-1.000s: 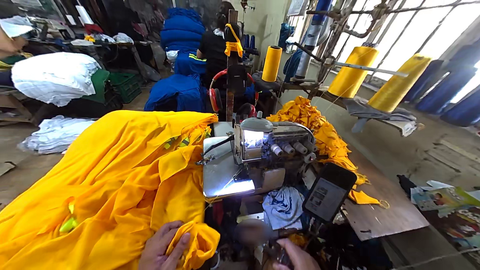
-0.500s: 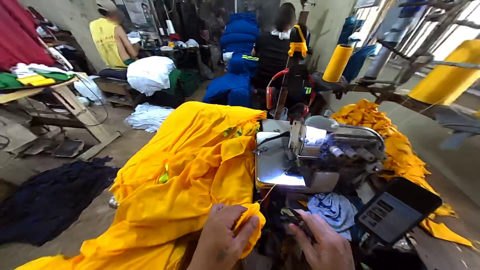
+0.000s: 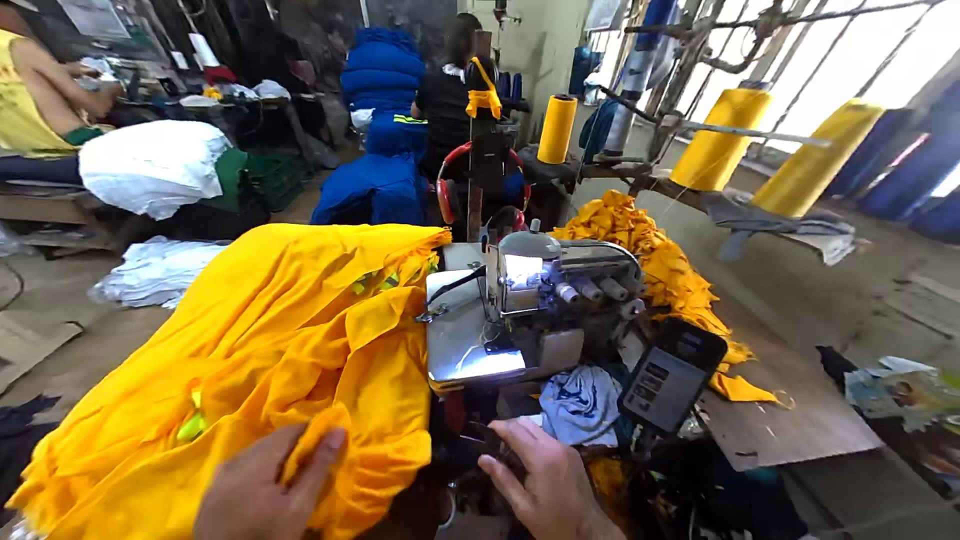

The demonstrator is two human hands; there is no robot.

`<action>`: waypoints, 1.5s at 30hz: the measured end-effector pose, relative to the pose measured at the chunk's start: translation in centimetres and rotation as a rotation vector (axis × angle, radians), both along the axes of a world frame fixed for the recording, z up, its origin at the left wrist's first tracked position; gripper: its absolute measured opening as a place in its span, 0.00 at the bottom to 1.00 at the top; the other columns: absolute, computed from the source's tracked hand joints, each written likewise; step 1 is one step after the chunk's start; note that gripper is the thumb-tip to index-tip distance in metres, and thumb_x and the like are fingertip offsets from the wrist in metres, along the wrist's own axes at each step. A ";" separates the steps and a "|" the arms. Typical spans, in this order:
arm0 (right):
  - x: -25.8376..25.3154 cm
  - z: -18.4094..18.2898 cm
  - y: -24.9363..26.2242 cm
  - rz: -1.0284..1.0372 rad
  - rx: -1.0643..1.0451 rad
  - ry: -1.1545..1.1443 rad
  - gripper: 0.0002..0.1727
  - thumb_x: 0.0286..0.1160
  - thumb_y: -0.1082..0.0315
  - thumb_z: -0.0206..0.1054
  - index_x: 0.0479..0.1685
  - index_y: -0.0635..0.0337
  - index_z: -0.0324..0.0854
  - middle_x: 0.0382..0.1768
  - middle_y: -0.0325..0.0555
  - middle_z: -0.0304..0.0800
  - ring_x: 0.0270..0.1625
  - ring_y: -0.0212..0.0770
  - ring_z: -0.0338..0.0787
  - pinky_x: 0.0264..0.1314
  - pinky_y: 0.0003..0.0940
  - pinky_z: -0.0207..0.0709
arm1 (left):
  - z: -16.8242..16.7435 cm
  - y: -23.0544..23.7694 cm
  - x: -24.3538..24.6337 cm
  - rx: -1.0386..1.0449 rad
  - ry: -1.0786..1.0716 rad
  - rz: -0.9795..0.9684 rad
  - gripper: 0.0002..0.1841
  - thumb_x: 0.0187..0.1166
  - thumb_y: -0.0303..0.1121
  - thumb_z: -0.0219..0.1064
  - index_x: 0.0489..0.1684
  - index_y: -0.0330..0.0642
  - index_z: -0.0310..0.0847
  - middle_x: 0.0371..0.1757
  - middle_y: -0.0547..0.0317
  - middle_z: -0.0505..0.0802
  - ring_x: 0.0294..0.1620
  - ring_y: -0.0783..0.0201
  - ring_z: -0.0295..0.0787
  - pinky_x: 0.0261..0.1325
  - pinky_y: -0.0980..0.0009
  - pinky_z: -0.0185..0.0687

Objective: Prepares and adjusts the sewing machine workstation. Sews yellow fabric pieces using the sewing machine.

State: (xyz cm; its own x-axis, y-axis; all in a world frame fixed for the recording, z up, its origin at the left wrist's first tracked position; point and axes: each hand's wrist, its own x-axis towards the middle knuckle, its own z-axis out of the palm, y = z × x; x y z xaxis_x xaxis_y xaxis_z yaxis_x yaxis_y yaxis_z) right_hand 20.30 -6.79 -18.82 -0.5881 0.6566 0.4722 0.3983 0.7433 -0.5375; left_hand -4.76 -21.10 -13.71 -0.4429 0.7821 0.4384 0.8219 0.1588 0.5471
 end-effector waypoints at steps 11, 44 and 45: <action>7.4 -2.5 -0.6 -0.192 -0.376 -0.049 0.24 0.78 0.55 0.71 0.67 0.61 0.87 0.58 0.52 0.95 0.58 0.48 0.95 0.62 0.54 0.86 | -3.7 6.3 -3.1 -0.015 0.139 0.099 0.27 0.80 0.51 0.62 0.64 0.37 0.87 0.66 0.33 0.87 0.69 0.27 0.81 0.63 0.22 0.67; 15.4 -1.6 1.8 -0.586 -0.300 -0.100 0.49 0.74 0.37 0.69 0.92 0.56 0.61 0.35 0.53 0.93 0.28 0.52 0.88 0.33 0.60 0.82 | -3.5 17.5 7.0 0.070 0.206 0.017 0.23 0.86 0.50 0.51 0.56 0.51 0.91 0.72 0.56 0.89 0.81 0.45 0.77 0.67 0.36 0.76; 15.3 -1.7 1.6 -0.584 -0.298 -0.110 0.49 0.73 0.37 0.69 0.92 0.55 0.62 0.36 0.53 0.94 0.29 0.53 0.90 0.34 0.60 0.83 | -3.5 17.5 7.0 0.069 0.205 0.015 0.23 0.86 0.50 0.51 0.57 0.51 0.91 0.73 0.56 0.89 0.81 0.45 0.77 0.67 0.36 0.77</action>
State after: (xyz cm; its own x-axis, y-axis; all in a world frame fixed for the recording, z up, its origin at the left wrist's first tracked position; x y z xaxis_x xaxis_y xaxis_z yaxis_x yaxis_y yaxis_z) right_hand 35.60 -5.14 -20.55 -0.1305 0.9752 0.1787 0.7550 0.2146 -0.6196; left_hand 2.28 -3.64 -17.23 -0.3501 0.7412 0.5727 0.9150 0.1400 0.3783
